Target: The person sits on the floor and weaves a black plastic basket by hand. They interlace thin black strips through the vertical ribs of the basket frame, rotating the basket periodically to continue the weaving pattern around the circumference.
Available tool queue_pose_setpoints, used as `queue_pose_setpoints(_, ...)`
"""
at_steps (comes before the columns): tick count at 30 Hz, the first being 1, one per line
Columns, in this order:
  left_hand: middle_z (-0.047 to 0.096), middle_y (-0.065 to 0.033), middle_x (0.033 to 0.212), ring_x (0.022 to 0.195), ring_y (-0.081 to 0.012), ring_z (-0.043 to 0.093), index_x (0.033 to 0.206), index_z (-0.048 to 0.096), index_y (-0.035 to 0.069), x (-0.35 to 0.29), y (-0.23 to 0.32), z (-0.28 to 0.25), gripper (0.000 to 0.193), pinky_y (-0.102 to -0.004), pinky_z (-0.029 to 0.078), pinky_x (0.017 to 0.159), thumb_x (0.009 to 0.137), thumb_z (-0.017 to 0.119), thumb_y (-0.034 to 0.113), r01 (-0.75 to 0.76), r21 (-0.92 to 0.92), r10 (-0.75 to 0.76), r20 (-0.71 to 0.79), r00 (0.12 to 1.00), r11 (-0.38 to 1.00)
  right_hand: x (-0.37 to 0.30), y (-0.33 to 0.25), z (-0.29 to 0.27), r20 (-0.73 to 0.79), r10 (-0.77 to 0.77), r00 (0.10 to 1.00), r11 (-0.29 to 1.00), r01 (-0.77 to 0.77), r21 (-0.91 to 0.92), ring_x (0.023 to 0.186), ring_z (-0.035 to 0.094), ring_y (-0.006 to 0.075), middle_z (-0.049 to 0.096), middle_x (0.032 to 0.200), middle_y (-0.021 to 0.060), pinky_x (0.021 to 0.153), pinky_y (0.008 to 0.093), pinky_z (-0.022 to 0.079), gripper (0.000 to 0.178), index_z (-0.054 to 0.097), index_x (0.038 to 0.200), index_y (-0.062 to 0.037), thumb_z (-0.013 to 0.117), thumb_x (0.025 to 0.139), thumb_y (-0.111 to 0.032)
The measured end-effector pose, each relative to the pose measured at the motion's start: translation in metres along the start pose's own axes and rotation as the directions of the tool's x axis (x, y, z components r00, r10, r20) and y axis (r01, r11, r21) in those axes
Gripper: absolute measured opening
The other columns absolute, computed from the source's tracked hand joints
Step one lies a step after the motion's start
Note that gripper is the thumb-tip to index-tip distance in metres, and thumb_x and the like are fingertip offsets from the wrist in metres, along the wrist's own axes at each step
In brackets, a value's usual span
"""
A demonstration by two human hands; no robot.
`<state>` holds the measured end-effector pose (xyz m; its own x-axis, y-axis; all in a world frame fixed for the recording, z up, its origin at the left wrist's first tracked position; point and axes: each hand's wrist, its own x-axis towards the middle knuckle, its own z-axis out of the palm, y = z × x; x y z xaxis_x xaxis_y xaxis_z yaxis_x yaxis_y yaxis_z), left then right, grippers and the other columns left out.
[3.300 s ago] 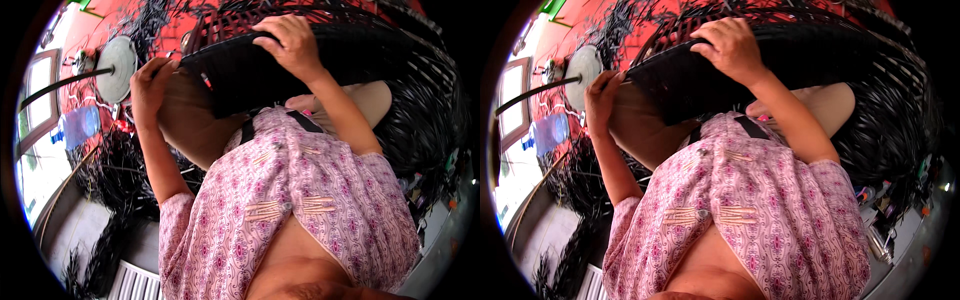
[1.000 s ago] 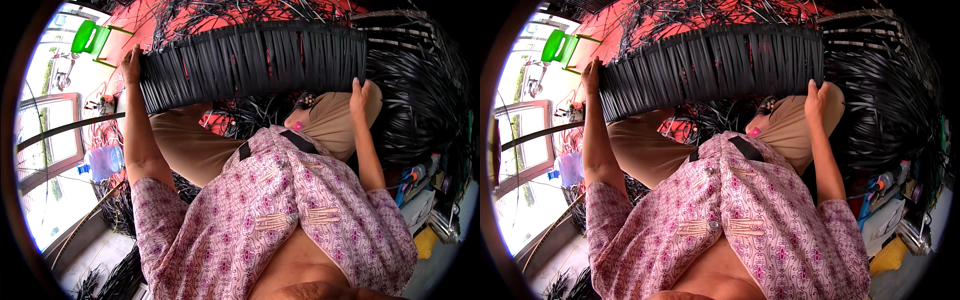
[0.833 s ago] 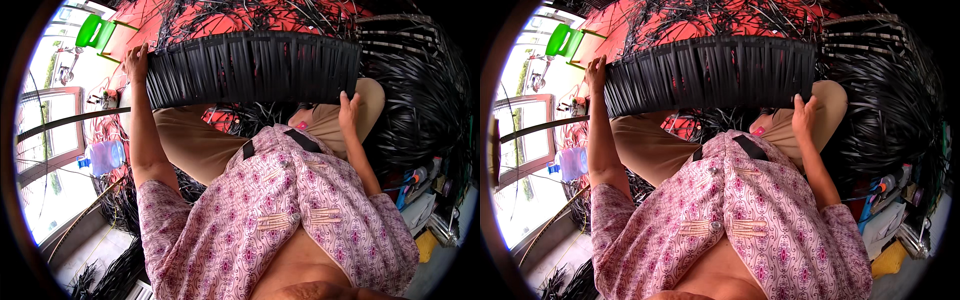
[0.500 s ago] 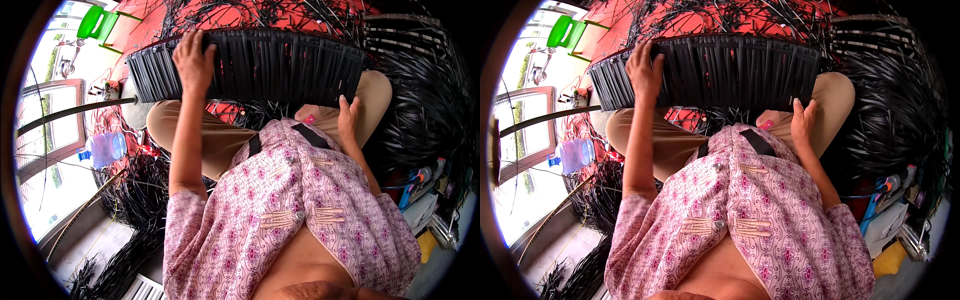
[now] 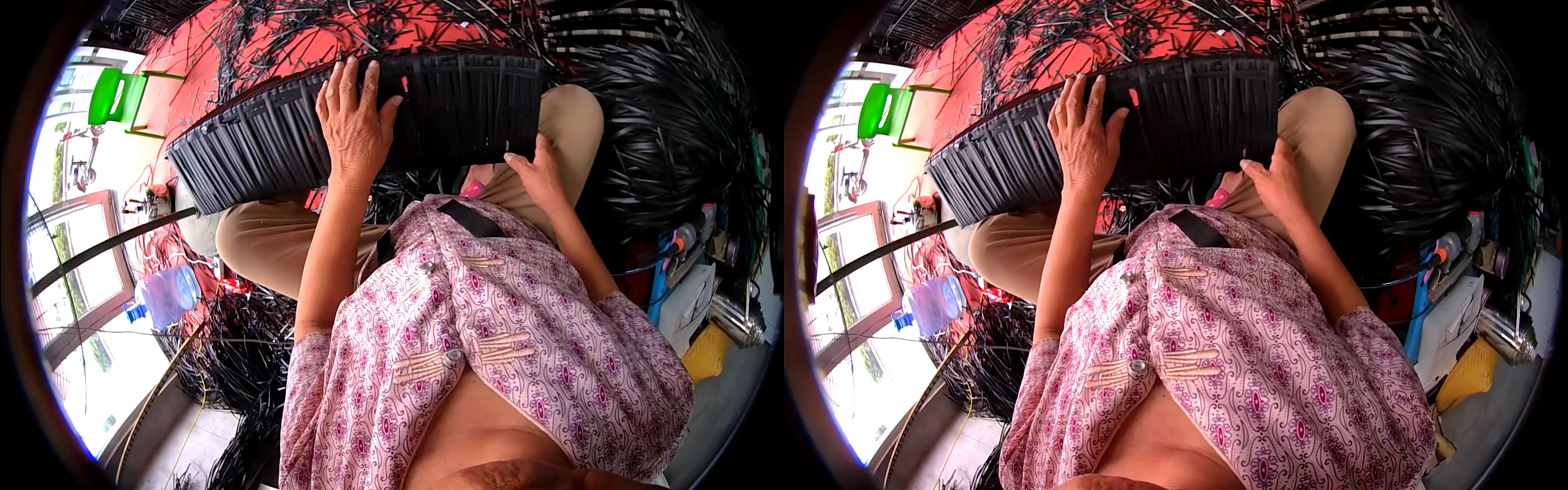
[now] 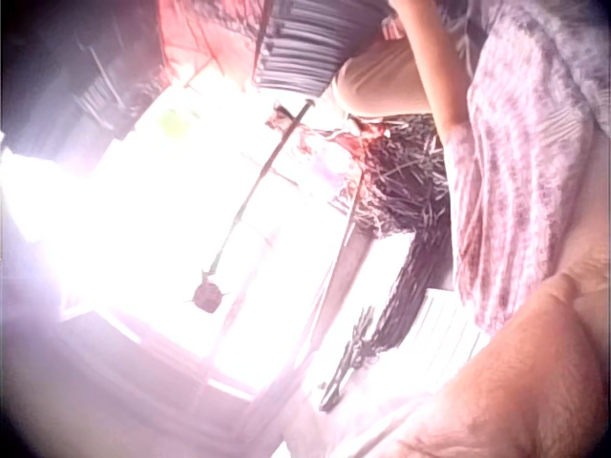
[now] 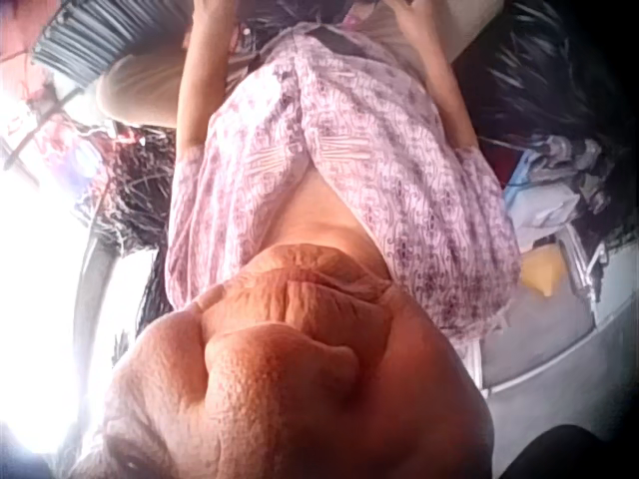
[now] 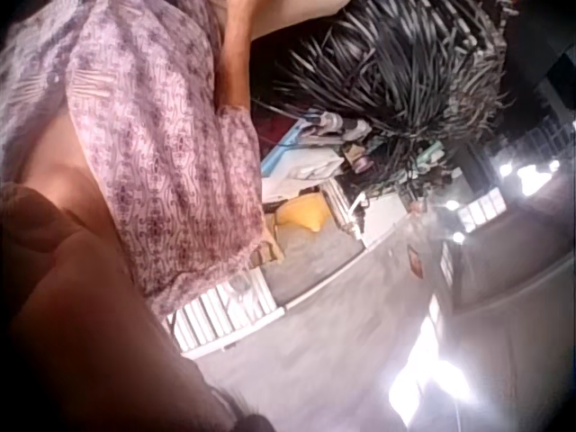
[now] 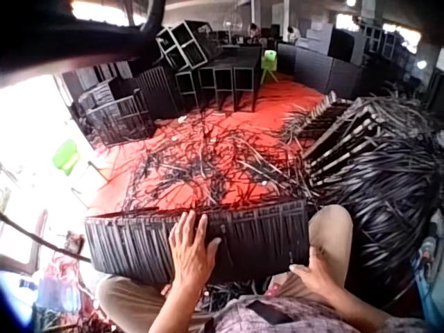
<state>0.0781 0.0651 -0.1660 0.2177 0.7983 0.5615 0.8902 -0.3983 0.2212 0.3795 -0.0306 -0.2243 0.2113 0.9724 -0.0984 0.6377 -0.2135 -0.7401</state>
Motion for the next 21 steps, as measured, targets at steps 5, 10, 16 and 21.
queue_pose_setpoints(5,0.049,-0.0152,0.143,0.135,-0.0336,0.043,0.137,0.056,0.011,0.011,0.029,0.013,0.054,-0.0476,0.03,0.112,0.09,0.069,0.034,-0.048,-0.059,0.05,0.029,0.998,0.997,0.004,-0.01,-0.018,0.125,0.064,0.99,0.997,-0.068,0.029,0.115,0.057,0.043,0.058,0.121,0.0326,0.099,0.0457,0.044,0.064,0.045,0.13,0.0103,0.073,0.085,-0.025)
queue_pose_setpoints(10,0.047,-0.0181,0.143,0.135,-0.0372,0.041,0.135,0.055,0.002,0.005,0.034,0.015,0.063,-0.0501,0.03,0.111,0.084,0.073,0.034,0.008,-0.065,-0.008,-0.002,1.0,0.998,0.009,-0.012,-0.019,0.135,0.087,0.987,0.994,-0.076,-0.083,0.107,0.063,0.037,0.064,0.115,0.026,0.094,0.0418,0.048,0.058,0.048,0.129,0.0078,0.073,0.086,-0.022)
queue_pose_setpoints(16,0.046,-0.0175,0.144,0.137,-0.0349,0.04,0.137,0.052,0.005,0.005,0.014,0.008,0.068,-0.0487,0.03,0.114,0.08,0.076,0.034,0.005,-0.123,-0.004,0.005,1.0,0.992,0.006,-0.003,-0.023,0.192,-0.024,0.981,0.984,-0.011,0.179,0.104,0.063,0.0223,0.066,0.115,0.0169,0.092,0.0348,0.049,0.051,0.052,0.128,0.006,0.072,0.086,-0.015)
queue_pose_setpoints(21,0.045,-0.0178,0.146,0.138,-0.0353,0.039,0.14,0.05,0.005,-0.007,-0.044,-0.019,0.068,-0.0483,0.029,0.113,0.083,0.074,0.035,0.155,0.012,-0.154,-0.047,0.987,0.988,0.014,0.017,-0.021,0.223,-0.003,0.975,0.991,-0.027,0.131,0.096,0.059,0.0184,0.063,0.107,0.011,0.085,0.0317,0.047,0.044,0.052,0.125,0.0034,0.07,0.088,-0.012)
